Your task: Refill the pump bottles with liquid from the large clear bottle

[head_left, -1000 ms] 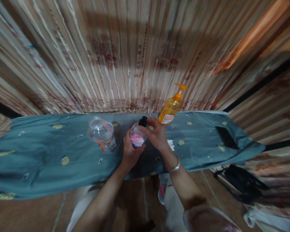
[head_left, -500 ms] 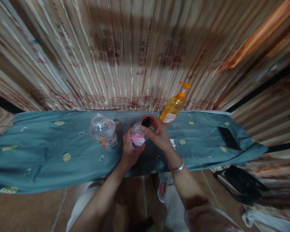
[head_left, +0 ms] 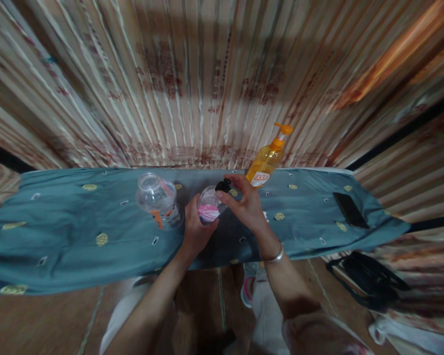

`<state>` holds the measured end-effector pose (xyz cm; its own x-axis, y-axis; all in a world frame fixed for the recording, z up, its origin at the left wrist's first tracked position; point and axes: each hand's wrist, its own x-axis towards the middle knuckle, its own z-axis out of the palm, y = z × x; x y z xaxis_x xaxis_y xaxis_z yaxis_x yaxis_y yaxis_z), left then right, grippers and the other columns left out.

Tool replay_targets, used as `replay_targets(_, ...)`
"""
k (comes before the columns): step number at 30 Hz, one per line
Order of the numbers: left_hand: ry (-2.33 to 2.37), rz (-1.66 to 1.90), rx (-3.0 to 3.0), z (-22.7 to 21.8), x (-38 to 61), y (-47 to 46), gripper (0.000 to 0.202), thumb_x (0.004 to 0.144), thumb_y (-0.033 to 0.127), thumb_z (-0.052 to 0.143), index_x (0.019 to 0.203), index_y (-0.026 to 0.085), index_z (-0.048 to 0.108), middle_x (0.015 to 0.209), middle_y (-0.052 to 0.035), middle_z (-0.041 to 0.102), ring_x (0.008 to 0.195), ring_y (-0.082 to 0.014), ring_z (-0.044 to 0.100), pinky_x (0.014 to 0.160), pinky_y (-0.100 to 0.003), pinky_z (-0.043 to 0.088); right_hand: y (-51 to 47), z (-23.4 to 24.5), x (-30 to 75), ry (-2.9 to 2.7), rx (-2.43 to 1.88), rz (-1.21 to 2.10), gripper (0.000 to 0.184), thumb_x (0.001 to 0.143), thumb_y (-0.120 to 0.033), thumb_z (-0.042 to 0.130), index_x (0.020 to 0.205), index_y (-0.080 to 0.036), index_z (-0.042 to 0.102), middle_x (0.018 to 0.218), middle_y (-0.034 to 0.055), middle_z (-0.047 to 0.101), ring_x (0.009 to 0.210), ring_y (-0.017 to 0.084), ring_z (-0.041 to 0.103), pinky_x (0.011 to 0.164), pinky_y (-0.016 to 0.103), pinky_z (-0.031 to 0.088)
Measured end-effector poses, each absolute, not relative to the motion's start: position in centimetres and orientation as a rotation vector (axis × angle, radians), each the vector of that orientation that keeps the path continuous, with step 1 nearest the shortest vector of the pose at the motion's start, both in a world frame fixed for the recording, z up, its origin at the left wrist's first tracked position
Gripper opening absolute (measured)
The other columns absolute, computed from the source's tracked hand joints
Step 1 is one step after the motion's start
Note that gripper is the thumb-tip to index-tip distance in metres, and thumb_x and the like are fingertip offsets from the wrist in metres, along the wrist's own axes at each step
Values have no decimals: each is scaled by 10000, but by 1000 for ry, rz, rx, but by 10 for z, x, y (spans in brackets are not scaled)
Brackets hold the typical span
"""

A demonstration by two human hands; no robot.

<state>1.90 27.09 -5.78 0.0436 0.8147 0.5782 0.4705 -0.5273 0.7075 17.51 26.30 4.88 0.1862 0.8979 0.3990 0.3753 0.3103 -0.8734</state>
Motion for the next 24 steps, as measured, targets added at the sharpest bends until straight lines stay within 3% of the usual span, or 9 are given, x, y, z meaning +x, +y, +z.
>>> replay_targets(5,1330,1429,2037,-58,15,271,852,692,228,781,1442,188,378,1305,-156,564,1215,-336,574,1047,-499,470,263,47,178,-1407,-1341,504,378,743,-566,772,906,-244,657,1163,73,731,1120,272,674,1042,476,508)
replay_targets(8,1334,1412,2028,-57,14,271,847,702,247,781,1445,198,377,1317,-154,556,1225,-332,569,1061,-499,457,264,43,182,-1479,-1253,578,332,807,-512,718,1015,-256,680,1235,61,714,1140,251,673,1054,449,503)
replay_targets(11,1332,1400,2030,-56,13,271,851,699,255,788,1445,195,383,1323,-157,553,1229,-335,564,1066,-498,452,264,42,184,-1514,-1213,598,406,820,-497,706,1156,-273,659,1261,55,701,1166,243,660,1059,436,499)
replay_targets(18,1342,1439,2090,-59,12,272,853,688,232,788,1440,181,390,1321,-165,561,1214,-342,568,1063,-494,454,259,48,180,-1450,-1371,440,404,778,-553,749,1027,-240,688,1101,71,735,1099,276,676,1018,455,513)
replay_targets(24,1351,1422,2098,-59,9,272,852,690,230,788,1444,167,397,1329,-175,560,1215,-342,563,1070,-493,448,258,48,183,-1563,-1229,549,359,854,-461,673,1152,-261,659,1198,47,718,1118,232,671,1024,409,513)
